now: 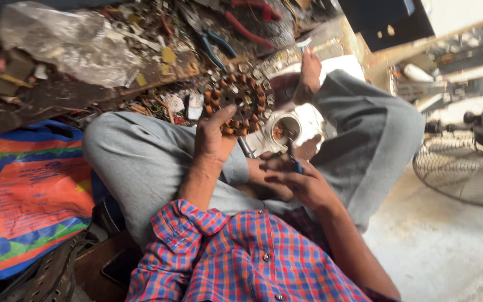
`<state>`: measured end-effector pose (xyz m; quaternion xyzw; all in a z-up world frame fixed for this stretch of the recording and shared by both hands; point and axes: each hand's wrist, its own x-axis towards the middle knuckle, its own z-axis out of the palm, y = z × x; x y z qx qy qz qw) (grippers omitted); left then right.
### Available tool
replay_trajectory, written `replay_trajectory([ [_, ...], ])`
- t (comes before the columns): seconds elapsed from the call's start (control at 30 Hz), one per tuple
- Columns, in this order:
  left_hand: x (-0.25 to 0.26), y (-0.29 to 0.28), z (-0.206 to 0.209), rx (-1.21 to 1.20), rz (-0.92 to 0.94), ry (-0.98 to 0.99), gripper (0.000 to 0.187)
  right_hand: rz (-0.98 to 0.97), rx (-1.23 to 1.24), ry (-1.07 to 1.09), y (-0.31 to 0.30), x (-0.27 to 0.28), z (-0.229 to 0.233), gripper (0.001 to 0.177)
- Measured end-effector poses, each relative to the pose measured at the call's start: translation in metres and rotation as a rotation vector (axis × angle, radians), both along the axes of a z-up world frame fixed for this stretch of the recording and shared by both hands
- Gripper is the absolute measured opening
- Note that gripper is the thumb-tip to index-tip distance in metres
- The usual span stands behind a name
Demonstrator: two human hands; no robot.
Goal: The person uses pliers and a small tool to manipulate and strip wires on a fan motor stator.
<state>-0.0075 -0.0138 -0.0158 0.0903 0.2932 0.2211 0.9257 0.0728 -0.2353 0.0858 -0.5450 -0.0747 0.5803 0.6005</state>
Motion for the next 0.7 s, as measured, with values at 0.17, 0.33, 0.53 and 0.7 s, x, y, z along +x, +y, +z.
replay_trajectory([
  [0.17,0.008,-0.009,-0.008,0.087,0.046,-0.002,0.026,0.213,-0.200,-0.319,0.008,0.002,0.002,0.037],
  [0.33,0.010,-0.006,-0.005,0.233,0.077,0.081,0.026,0.423,-0.273,-0.444,0.010,0.011,0.002,0.045],
  [0.53,0.005,-0.005,0.000,0.536,0.031,0.025,0.021,0.545,-0.351,-0.291,0.026,0.021,-0.008,0.052],
  [0.7,0.004,-0.003,0.010,0.580,0.012,0.037,0.025,0.478,-0.424,-0.015,0.025,0.034,-0.002,0.055],
])
